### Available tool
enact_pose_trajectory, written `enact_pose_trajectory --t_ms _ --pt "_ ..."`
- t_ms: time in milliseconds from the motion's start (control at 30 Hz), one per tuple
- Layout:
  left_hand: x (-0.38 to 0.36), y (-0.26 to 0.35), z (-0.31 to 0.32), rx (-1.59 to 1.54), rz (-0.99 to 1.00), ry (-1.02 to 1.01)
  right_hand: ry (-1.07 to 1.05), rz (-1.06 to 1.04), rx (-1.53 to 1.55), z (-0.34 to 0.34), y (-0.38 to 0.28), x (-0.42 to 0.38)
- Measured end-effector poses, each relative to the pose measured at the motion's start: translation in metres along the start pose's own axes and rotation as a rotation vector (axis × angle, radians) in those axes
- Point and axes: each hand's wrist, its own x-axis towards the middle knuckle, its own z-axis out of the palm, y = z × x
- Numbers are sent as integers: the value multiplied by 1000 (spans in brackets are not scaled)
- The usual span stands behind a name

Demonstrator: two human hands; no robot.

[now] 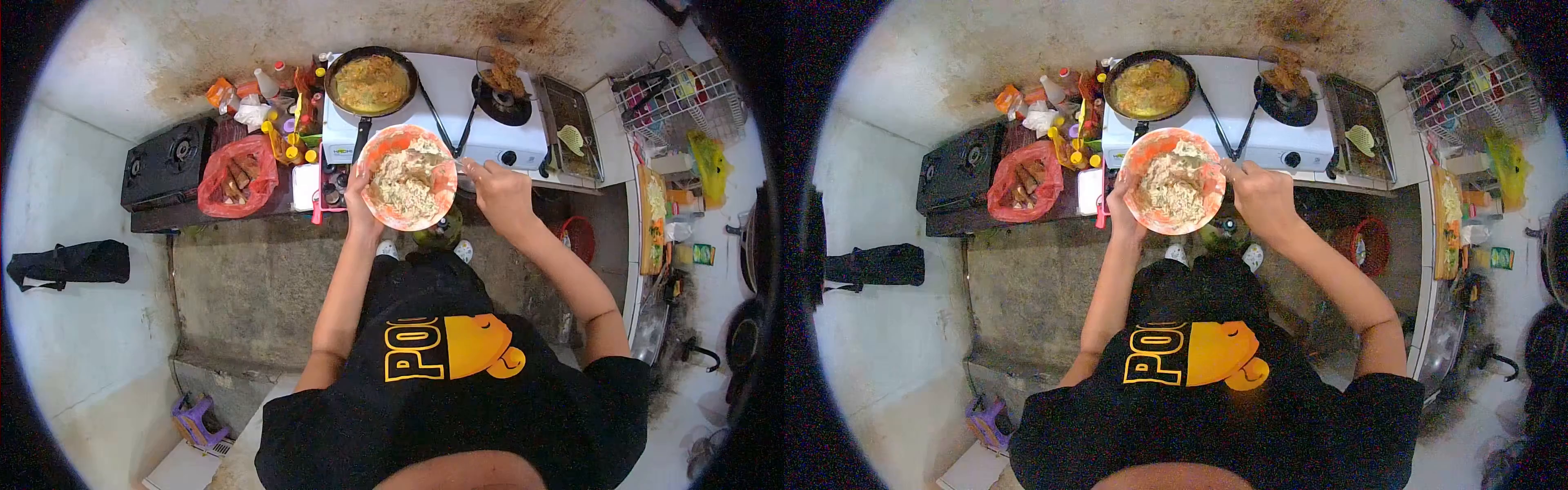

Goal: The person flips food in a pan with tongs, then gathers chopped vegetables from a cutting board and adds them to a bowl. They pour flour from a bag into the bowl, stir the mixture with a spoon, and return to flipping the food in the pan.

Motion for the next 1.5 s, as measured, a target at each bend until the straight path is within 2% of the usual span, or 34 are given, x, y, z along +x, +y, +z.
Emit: enact_pose_trajectory --t_ms 100,167,233,267,333,467,533,567,667,700,767,800,867,1000,1100,1267,1433,1500 --pt "1 2 -2 -62 -30 -12 -9 0 10 -7 0 2" --pt "1 3 0 30 -4 1 -37 18 12 -9 1 3" --pt "3 6 -1 -23 -23 2 15 161 238 -7 6 6" --pt "4 7 0 -73 -46 -1 16 159 237 -8 11 10" --pt "-1 10 6 -73 -21 -7 -399 392 223 -11 23 17" --pt "3 9 1 -35 4 -58 -422 357 89 22 27 16" --pt "-6 19 15 -3 -59 -42 -337 217 39 32 21 28" --pt "-9 22 21 31 -123 -26 -338 218 41 34 20 35" --pt "-8 10 19 18 -193 -194 -299 -129 -76 28 20 59" --pt "-11 10 23 27 -195 -257 -298 -128 -75 26 19 64" --pt "-14 10 30 42 -194 -245 -292 -448 -135 22 16 71" --pt "-16 10 32 58 -191 -233 -292 -450 -136 15 13 73" --pt "-14 9 31 29 -217 -202 -219 -608 -236 -1 4 75" --pt "-16 11 23 -60 -262 -174 -185 -637 -287 -20 2 73" --pt "-16 12 27 -12 -252 -139 -131 -692 -303 -24 5 70" --pt "-10 8 16 -44 -275 -145 -68 -757 -303 -5 5 63" --pt "-9 9 19 -5 -296 -129 -84 -734 -273 18 12 59" --pt "-8 7 17 44 -282 -180 -105 -719 -275 23 20 58"
